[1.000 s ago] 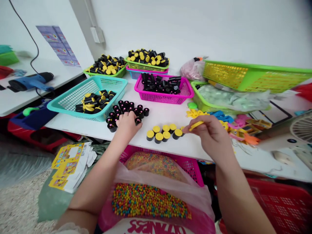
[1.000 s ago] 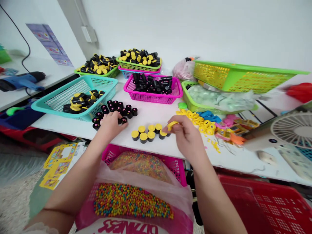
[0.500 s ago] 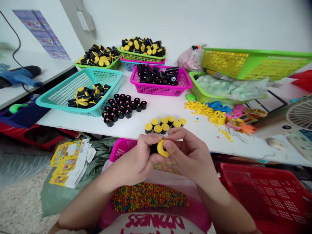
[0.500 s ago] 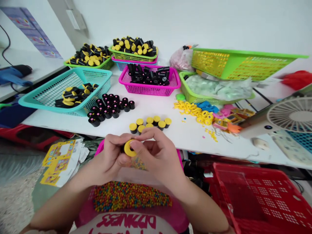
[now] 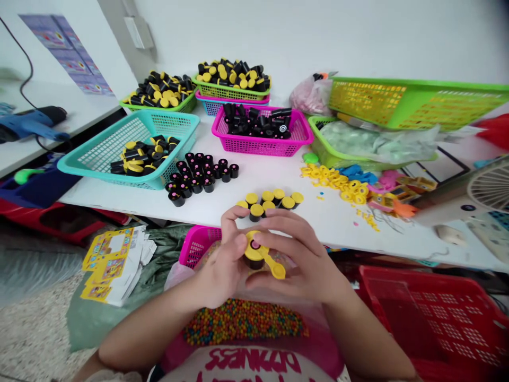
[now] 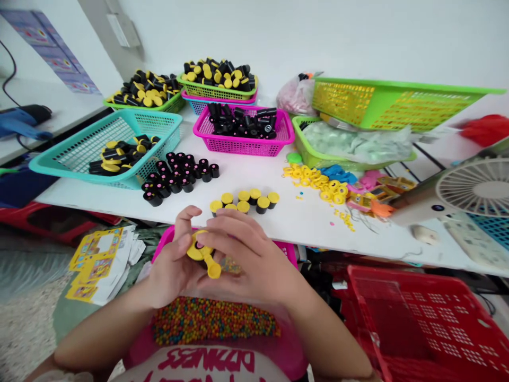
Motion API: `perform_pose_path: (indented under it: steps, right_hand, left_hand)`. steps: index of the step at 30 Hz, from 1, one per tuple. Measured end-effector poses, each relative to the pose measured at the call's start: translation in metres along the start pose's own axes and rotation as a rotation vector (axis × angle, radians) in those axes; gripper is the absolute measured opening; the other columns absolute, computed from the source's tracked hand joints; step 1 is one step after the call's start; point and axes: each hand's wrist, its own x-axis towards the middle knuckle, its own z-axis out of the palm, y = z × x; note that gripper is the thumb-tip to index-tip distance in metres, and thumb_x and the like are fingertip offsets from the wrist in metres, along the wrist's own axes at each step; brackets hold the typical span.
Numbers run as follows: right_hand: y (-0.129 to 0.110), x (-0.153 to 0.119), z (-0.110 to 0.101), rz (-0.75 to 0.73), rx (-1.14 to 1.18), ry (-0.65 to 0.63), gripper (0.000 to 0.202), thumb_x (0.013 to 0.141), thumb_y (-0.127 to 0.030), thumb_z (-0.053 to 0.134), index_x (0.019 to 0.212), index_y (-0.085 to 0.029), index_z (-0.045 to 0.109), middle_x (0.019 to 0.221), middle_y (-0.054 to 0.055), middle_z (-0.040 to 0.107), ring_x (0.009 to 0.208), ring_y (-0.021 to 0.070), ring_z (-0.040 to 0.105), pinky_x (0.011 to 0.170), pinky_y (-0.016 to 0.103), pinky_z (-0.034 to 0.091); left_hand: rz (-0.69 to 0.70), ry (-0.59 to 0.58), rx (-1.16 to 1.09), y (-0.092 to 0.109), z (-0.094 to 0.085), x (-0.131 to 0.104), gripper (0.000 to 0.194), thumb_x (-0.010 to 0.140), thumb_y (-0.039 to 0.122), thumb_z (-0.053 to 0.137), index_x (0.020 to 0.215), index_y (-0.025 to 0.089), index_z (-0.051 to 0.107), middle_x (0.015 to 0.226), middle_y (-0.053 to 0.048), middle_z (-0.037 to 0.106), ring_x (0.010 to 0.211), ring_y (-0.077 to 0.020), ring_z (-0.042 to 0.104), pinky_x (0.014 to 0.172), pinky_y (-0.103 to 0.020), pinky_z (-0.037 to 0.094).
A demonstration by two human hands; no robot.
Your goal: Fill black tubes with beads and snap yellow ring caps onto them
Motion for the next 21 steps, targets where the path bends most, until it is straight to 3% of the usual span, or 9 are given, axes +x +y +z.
perform_pose_path:
  steps: [4,7,11,14,18,21]
  right_hand:
    - [0.002,-0.004,0.008,0.056,0.13,0.082,0.057,0.084,-0.018,0.067,0.137,-0.028,0.051,0.121,0.006,0.064,0.117,0.0253,0.062,0.104,0.043,0.054]
    - [-0.003,-0.009,0.017,0.118,0.177,0.17,0.058,0.077,-0.011,0.068,0.131,-0.026,0.056,0.121,0.007,0.064,0.113,0.0257,0.064,0.101,0.042,0.056]
    - [-0.006,-0.011,0.016,0.123,0.215,0.205,0.058,0.073,-0.014,0.074,0.128,-0.021,0.059,0.12,0.01,0.064,0.11,0.0262,0.065,0.099,0.04,0.057]
    - [-0.001,-0.008,0.005,0.175,0.38,0.109,0.057,0.075,-0.024,0.079,0.128,-0.026,0.06,0.119,0.006,0.066,0.111,0.0251,0.064,0.103,0.042,0.054]
    - [0.008,-0.007,-0.002,0.332,0.7,0.074,0.035,0.079,-0.028,0.079,0.113,-0.033,0.073,0.114,0.004,0.067,0.115,0.0243,0.061,0.103,0.041,0.052]
    - [0.009,-0.006,0.005,0.603,0.997,0.099,0.058,0.067,-0.037,0.088,0.121,-0.036,0.068,0.121,0.004,0.062,0.113,0.0213,0.061,0.093,0.034,0.055]
  left_hand:
    - [-0.114,0.107,-0.287,-0.001,0.012,0.004,0.039,0.084,0.044,0.06,0.111,0.03,0.035,0.073,0.007,0.053,0.064,-0.0123,0.056,0.059,-0.023,0.045]
    - [-0.196,0.162,-0.377,0.001,0.02,0.007,0.043,0.079,0.041,0.065,0.109,0.029,0.037,0.077,0.006,0.052,0.062,-0.0109,0.053,0.053,-0.021,0.042]
    - [-0.318,0.148,-0.381,0.003,0.024,0.006,0.046,0.08,0.043,0.063,0.114,0.029,0.036,0.083,0.004,0.05,0.063,-0.0108,0.052,0.045,-0.018,0.036]
    - [-0.157,0.066,-0.212,-0.002,0.017,0.001,0.036,0.09,0.046,0.052,0.116,0.031,0.032,0.086,0.003,0.051,0.068,-0.0121,0.054,0.054,-0.022,0.043]
    - [0.106,-0.128,0.214,-0.004,-0.001,-0.002,0.027,0.103,0.038,0.035,0.126,0.036,0.022,0.097,0.001,0.056,0.088,-0.0147,0.058,0.083,-0.034,0.047]
    - [0.42,-0.35,0.673,0.006,-0.012,0.003,0.026,0.104,0.032,0.032,0.128,0.033,0.02,0.108,-0.001,0.057,0.1,-0.0166,0.055,0.097,-0.042,0.038]
